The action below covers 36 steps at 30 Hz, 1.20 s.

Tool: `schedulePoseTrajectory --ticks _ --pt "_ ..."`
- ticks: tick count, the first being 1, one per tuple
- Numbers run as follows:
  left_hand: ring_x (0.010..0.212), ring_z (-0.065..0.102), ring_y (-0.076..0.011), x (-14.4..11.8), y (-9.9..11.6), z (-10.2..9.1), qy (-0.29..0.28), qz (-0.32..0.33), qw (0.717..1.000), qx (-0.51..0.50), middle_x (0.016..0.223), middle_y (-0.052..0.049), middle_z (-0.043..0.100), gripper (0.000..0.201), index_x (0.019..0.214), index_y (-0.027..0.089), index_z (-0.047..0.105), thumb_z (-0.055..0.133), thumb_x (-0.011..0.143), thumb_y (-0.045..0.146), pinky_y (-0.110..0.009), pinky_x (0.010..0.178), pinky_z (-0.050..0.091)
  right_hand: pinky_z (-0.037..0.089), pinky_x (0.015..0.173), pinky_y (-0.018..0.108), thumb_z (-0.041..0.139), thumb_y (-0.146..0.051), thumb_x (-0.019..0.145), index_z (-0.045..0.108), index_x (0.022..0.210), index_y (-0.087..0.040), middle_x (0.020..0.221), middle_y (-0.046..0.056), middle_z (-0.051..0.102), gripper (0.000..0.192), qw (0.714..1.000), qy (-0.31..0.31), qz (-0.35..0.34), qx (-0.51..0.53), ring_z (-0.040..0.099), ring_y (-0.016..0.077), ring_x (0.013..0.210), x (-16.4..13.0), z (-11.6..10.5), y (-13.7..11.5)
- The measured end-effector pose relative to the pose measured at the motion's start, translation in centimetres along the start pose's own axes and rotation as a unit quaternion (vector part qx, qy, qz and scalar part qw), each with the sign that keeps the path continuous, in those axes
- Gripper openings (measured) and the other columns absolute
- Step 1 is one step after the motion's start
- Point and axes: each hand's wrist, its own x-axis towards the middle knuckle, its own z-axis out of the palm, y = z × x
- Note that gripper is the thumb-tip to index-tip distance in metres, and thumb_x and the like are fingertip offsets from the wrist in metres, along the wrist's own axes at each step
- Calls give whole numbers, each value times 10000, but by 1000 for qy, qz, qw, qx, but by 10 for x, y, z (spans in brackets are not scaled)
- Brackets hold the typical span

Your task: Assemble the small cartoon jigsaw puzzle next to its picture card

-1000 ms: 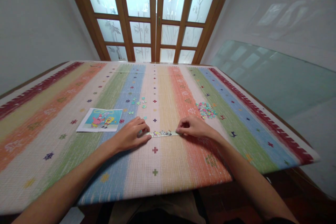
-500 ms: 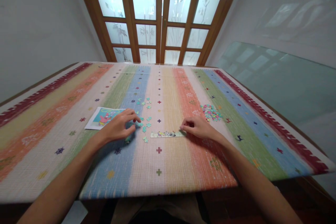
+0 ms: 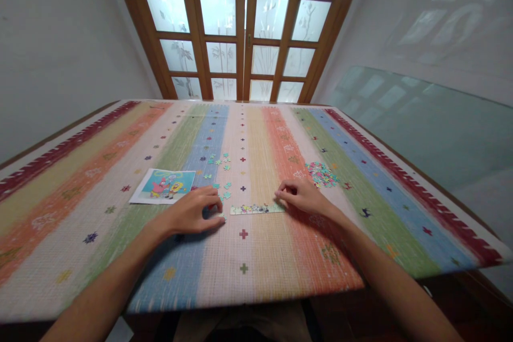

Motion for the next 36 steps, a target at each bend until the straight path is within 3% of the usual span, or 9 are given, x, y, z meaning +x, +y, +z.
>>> schedulePoseTrajectory --ticks 5,9,18,26,31,36 --pt "771 546 -199 1 2 7 -8 14 1000 6 811 -26 596 159 805 208 599 608 884 346 -327 708 427 368 592 291 624 -343 908 714 782 -192 633 35 647 216 1000 -1 0 7 519 153 590 -1 1 0" --pt "783 548 -205 -2 -1 2 -7 11 1000 21 833 -27 603 78 832 209 600 602 823 286 -342 742 436 371 596 292 615 -333 905 715 776 -188 633 38 651 219 1000 2 -4 14 524 153 590 -1 2 0" --pt "822 580 -217 -8 -5 -6 -16 3 1000 20 842 -25 606 119 868 210 634 594 764 250 -338 771 469 359 597 295 620 -331 907 730 803 -185 651 36 653 210 1000 -6 -6 15 533 155 598 -2 2 1" --pt "941 603 -262 -10 -40 -13 111 -83 979 148 949 -80 670 224 991 204 663 449 929 230 -418 884 494 353 588 280 613 -349 897 734 797 -175 651 35 656 235 1000 12 -10 17 520 148 601 -3 4 2" --pt "955 590 -285 -15 -60 -14 124 -74 971 189 989 -113 693 272 1070 191 674 416 998 235 -441 868 492 351 585 280 603 -339 895 736 794 -170 653 38 657 238 1000 6 -14 10 528 149 598 -3 3 1" --pt "941 587 -274 -16 -60 -13 109 -41 977 177 975 -102 697 255 1061 189 687 445 996 239 -442 873 477 349 582 283 606 -324 897 744 798 -170 648 38 659 229 1000 5 -14 13 526 146 589 -3 3 0"
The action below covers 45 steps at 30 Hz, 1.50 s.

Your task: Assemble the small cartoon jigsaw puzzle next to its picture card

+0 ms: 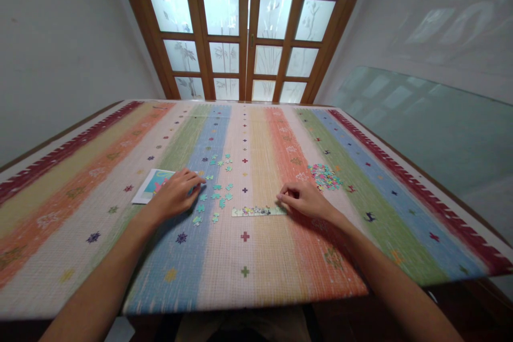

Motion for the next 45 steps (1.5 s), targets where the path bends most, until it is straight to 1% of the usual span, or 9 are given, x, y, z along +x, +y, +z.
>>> schedulePoseTrajectory --ticks 5,10,17,26,30,34,37,41,45 --pt "919 582 -251 1 6 -8 -33 38 998 -46 964 -87 686 253 994 197 710 460 962 213 -417 858 474 355 583 284 614 -321 898 743 789 -176 658 43 662 223 1000 -3 -5 6 523 147 598 0 0 0" --pt "920 585 -249 1 8 -15 -34 33 997 -68 947 -80 668 215 923 186 711 501 899 227 -417 872 472 346 577 286 607 -324 894 748 793 -162 648 45 656 237 1000 -3 -5 6 520 149 590 0 0 0" --pt "932 586 -257 1 7 -12 -63 11 996 -60 946 -76 663 218 927 191 712 517 876 275 -437 914 463 340 577 282 601 -338 891 748 787 -172 638 38 654 245 1000 2 3 -3 516 147 584 0 0 -1" --pt "931 589 -261 1 8 -7 -57 15 997 -55 941 -85 665 234 917 188 713 502 904 287 -451 941 455 346 581 284 601 -334 896 747 790 -176 654 46 662 240 1000 0 -2 -7 520 151 595 0 -1 -3" --pt "950 594 -248 4 6 -9 -51 12 996 -68 951 -71 673 225 926 201 709 505 916 295 -419 942 464 345 583 285 606 -322 901 746 791 -183 623 35 649 226 1000 11 -3 -5 505 149 581 0 -2 -2" --pt "959 595 -251 17 0 -12 -30 4 997 -65 951 -70 681 278 937 207 706 468 969 347 -395 898 479 352 588 286 607 -326 907 739 787 -183 633 38 655 229 1000 14 -4 -8 519 152 594 0 -2 -3" --pt "970 593 -255 32 -6 -14 -24 5 999 -32 961 -74 682 287 972 203 704 463 978 358 -404 919 477 361 587 292 611 -315 906 735 786 -179 637 42 658 220 1000 8 -6 -5 523 151 589 0 -2 -5" --pt "968 592 -258 54 -14 -12 -28 12 1000 6 949 -75 680 238 990 201 697 496 954 323 -402 920 474 371 591 295 602 -290 914 726 796 -175 616 34 654 207 1000 -2 -2 14 518 147 572 0 -2 -6" --pt "988 594 -261 73 -21 -7 -52 15 998 18 979 -87 684 217 994 195 697 508 945 290 -399 932 462 361 591 296 613 -281 911 726 807 -171 609 26 641 189 1000 3 -6 7 511 144 571 1 -1 -5"
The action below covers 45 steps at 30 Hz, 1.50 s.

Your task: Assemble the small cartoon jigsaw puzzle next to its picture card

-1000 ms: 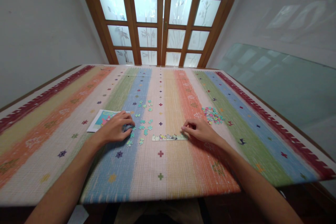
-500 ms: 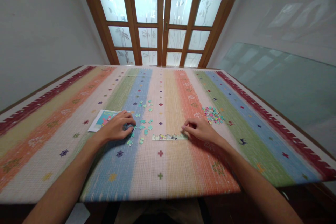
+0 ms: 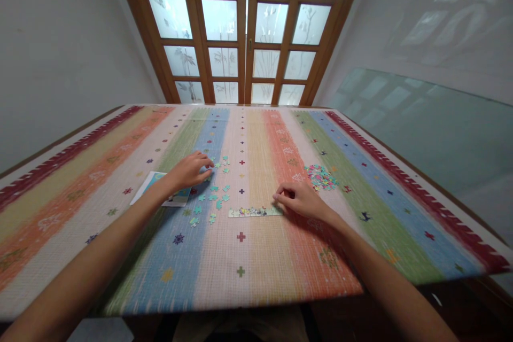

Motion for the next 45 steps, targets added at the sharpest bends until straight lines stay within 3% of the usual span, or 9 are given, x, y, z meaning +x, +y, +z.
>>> schedulePoseTrajectory --ticks 9,18,24,45 --pt "1023 603 -266 25 -2 17 -30 9 1000 -6 1028 -100 677 263 1051 198 713 509 934 315 -387 943 463 357 593 304 616 -282 921 704 778 -177 606 24 634 198 1000 5 -8 1 518 142 569 0 0 -1" --pt "1149 584 -280 40 -34 22 -23 -27 999 -9 1153 -117 677 311 1124 194 699 492 919 302 -407 1036 443 361 594 305 614 -271 918 708 775 -184 599 21 633 192 1000 1 -4 3 519 143 571 -1 -3 -4" --pt "1028 629 -267 32 -50 22 -26 -54 998 -18 1061 -92 721 271 1020 218 724 503 867 251 -387 958 480 374 599 296 617 -288 919 705 776 -190 617 27 657 194 1000 -8 -1 10 536 144 577 -1 -2 -4" --pt "1001 624 -304 21 -38 17 -4 -76 997 -30 986 -106 721 240 826 217 743 555 824 365 -436 962 478 361 585 286 616 -313 896 702 765 -183 593 25 651 204 1000 7 -3 8 515 140 549 -1 -1 3"
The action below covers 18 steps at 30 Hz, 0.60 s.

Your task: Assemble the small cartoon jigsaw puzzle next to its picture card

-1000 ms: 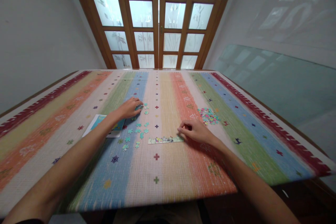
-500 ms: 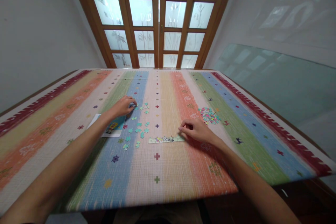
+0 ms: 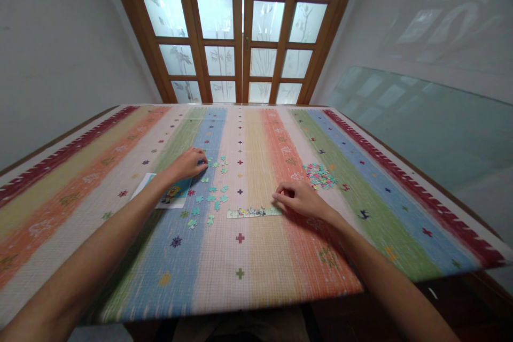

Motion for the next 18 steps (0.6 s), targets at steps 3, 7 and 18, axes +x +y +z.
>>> schedulePoseTrajectory --ticks 3,7,18 --pt "989 625 -305 1 0 0 4 -5 1000 -12 962 -103 717 216 797 218 729 571 815 364 -447 961 475 368 591 288 613 -304 901 698 771 -181 599 28 666 197 1000 0 -3 3 527 140 548 0 0 1" --pt "950 632 -297 0 3 0 13 -14 999 -43 906 -97 706 152 781 216 693 602 795 338 -456 931 483 375 600 287 601 -306 920 692 779 -186 603 25 684 206 1000 -5 -8 7 551 141 547 0 0 1" --pt "773 644 -172 -12 33 -15 -6 -11 984 -175 837 -21 721 215 842 197 658 602 838 404 -300 740 511 398 605 289 602 -281 916 690 772 -184 606 33 682 195 1000 -6 3 3 551 138 552 0 -2 -6"
